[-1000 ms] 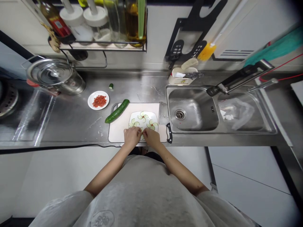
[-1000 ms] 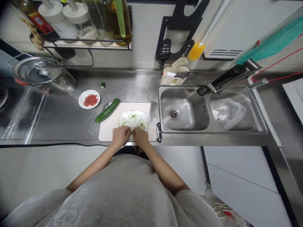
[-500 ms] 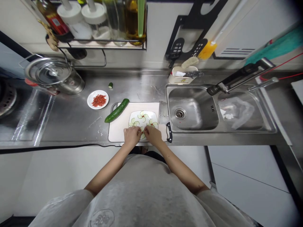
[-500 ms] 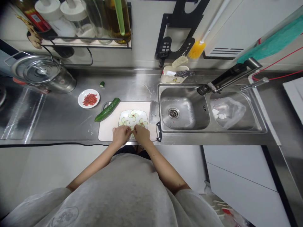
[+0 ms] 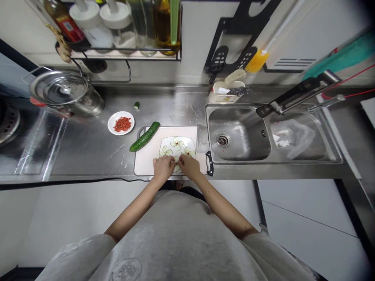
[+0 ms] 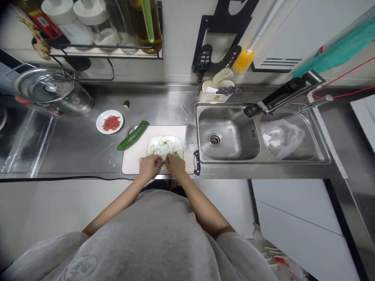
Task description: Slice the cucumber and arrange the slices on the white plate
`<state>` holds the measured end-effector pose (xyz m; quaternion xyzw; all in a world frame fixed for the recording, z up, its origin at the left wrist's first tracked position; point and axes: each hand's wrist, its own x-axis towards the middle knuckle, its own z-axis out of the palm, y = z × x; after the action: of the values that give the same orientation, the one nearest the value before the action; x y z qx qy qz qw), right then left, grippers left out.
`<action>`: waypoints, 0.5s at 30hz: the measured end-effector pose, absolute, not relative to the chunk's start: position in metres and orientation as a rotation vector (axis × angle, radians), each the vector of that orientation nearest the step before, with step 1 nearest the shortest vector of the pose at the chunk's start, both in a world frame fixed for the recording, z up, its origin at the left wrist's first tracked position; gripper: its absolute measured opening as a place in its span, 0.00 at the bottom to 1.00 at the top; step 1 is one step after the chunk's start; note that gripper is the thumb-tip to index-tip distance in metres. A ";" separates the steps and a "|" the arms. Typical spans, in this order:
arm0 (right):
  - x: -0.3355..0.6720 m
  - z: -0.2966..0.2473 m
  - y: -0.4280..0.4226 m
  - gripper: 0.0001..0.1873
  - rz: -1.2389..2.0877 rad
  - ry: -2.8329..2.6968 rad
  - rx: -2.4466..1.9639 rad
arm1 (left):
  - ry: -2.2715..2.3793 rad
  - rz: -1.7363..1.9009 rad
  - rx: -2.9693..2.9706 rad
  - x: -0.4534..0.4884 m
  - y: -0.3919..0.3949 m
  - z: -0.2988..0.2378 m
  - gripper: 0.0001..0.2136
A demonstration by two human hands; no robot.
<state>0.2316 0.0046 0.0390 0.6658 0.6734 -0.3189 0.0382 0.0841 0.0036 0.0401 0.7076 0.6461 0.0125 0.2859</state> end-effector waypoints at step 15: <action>0.250 0.054 0.008 0.09 -0.977 2.044 2.223 | 1.728 0.070 1.845 0.087 0.008 0.040 0.08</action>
<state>0.2499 0.0078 0.0536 0.7003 0.6438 -0.3079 -0.0163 0.0868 0.0085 0.0398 0.6956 0.6516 0.0265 0.3014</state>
